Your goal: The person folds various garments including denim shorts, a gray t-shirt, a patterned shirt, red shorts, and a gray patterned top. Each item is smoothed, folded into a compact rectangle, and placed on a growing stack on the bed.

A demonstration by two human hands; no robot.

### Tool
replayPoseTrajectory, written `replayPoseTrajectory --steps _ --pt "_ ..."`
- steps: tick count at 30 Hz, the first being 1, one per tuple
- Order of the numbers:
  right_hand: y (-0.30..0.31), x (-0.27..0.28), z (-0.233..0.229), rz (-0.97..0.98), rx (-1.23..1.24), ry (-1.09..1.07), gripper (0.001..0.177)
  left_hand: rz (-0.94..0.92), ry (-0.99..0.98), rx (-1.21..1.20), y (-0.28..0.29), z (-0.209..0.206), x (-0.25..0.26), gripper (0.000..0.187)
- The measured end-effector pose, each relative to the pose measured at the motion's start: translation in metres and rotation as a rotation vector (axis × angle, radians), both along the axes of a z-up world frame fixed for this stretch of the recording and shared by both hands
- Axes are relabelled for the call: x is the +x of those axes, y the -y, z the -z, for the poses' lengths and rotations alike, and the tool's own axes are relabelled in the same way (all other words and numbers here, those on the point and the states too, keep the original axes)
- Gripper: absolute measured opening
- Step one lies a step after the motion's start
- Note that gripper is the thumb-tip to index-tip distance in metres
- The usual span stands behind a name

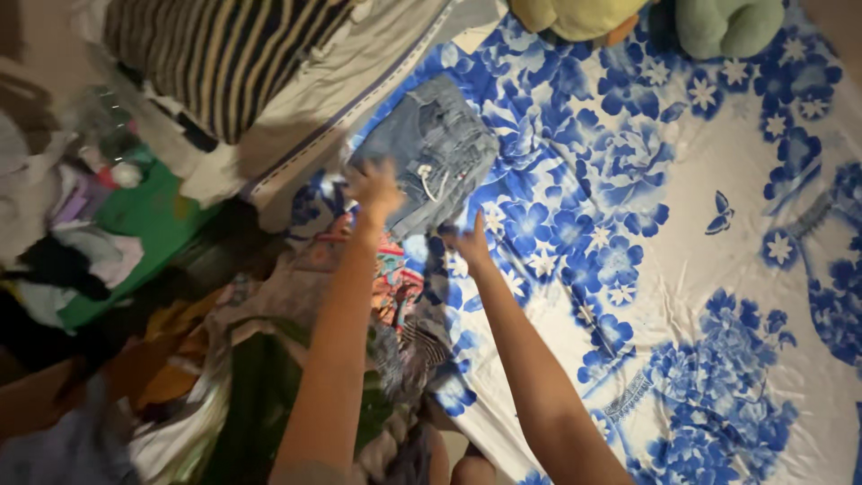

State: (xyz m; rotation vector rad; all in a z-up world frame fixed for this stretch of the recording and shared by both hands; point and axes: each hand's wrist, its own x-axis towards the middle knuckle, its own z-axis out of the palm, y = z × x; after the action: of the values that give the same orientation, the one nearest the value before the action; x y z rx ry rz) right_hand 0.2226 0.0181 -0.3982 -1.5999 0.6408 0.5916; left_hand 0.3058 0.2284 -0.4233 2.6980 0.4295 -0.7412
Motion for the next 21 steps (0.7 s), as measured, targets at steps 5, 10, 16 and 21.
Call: replayPoseTrajectory --steps 5,10,16,21 --pt "-0.001 -0.086 -0.046 -0.117 0.169 -0.034 0.053 0.113 -0.246 -0.143 0.004 -0.024 -0.036 0.064" --pt "-0.007 -0.181 -0.110 -0.341 0.196 0.248 0.022 0.258 -0.091 -0.173 -0.046 -0.134 -0.075 0.050" --pt "-0.007 -0.249 -0.210 -0.675 0.179 0.393 0.019 0.052 0.748 -0.573 -0.101 -0.361 -0.229 0.031" --pt "-0.046 -0.272 -0.295 -0.957 0.178 0.510 0.017 -0.417 0.923 0.182 -0.098 -0.474 -0.399 0.016"
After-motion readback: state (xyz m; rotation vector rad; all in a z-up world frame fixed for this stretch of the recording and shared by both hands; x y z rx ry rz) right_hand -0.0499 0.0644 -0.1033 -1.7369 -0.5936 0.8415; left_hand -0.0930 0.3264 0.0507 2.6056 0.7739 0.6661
